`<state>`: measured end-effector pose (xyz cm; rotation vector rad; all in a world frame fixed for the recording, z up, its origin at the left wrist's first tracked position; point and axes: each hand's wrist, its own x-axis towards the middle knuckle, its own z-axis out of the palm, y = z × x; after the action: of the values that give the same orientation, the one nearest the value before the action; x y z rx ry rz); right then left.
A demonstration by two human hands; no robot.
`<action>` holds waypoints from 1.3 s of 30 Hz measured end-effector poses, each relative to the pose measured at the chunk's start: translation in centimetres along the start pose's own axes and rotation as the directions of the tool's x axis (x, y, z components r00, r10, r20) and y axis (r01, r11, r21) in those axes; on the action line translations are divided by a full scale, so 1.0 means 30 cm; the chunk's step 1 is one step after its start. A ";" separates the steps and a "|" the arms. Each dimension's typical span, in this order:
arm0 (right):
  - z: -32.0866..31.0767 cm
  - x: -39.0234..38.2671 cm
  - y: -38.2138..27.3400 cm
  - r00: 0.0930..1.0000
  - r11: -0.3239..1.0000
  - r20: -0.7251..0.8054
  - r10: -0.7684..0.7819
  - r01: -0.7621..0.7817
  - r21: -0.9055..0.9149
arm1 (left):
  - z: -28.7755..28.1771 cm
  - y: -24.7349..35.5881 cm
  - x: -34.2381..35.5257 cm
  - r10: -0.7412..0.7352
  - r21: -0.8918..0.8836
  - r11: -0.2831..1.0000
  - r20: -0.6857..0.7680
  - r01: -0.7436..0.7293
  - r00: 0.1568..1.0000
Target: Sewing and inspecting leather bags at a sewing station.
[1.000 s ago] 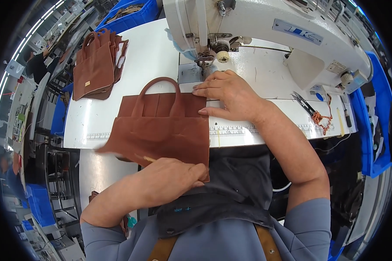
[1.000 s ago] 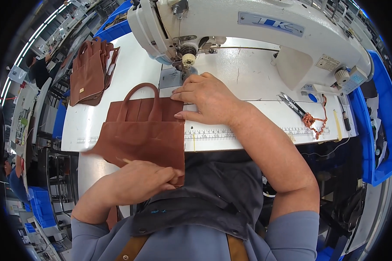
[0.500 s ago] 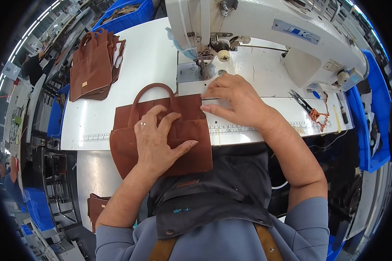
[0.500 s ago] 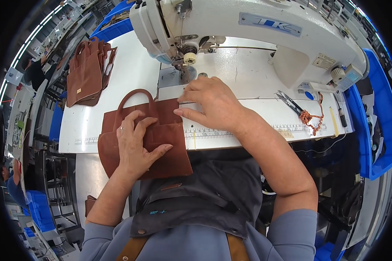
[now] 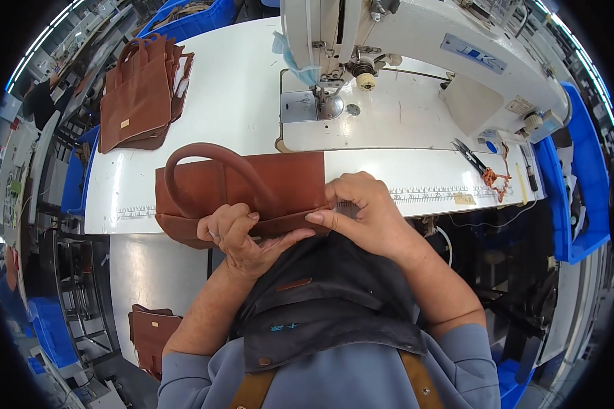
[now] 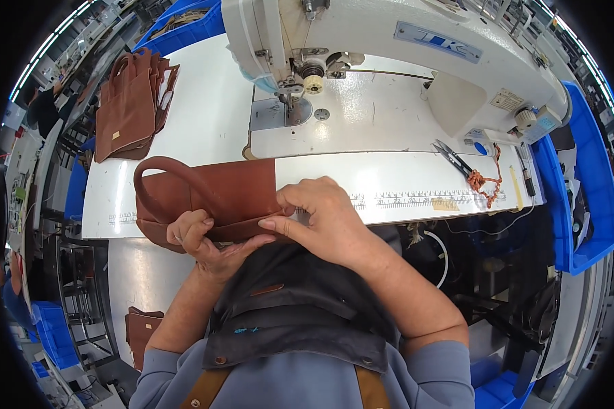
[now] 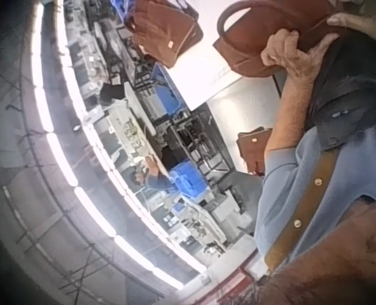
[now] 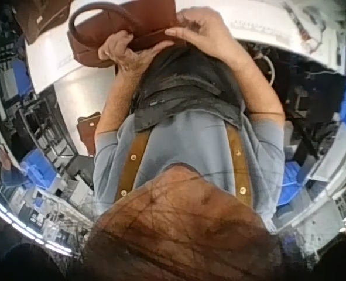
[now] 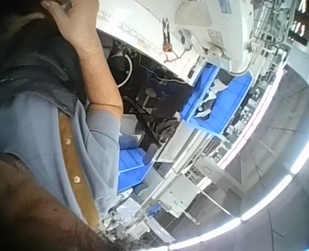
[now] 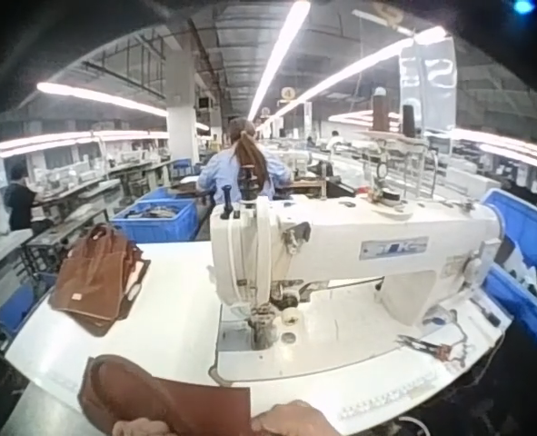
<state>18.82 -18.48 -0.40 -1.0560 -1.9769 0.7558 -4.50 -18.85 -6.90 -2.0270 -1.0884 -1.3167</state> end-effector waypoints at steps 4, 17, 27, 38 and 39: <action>0.021 -0.017 -0.015 0.987 0.968 0.002 0.161 -0.158 0.193 | 0.000 -0.007 -0.002 0.026 0.013 1.000 -0.016 -0.025 1.000; 0.002 -0.018 -0.024 0.978 0.986 -0.124 -0.167 0.165 -0.033 | 0.001 -0.016 -0.013 0.029 0.024 0.999 -0.029 -0.029 0.999; 0.024 -0.036 0.004 0.989 0.997 -0.133 -0.072 0.073 0.005 | 0.004 -0.013 -0.010 0.033 0.038 0.999 -0.019 -0.033 0.999; 0.017 -0.032 -0.032 0.996 0.989 -0.087 -0.027 0.039 0.141 | 0.012 -0.021 -0.029 0.063 0.066 0.996 -0.063 -0.058 0.996; 0.015 -0.030 -0.037 0.999 0.991 -0.047 -0.016 0.022 0.131 | 0.014 -0.023 -0.030 0.063 0.062 0.996 -0.068 -0.059 0.996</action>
<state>18.32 -19.87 -0.11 -0.9666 -1.8687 0.8327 -5.04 -18.48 -7.91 -1.9401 -1.0146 -1.2994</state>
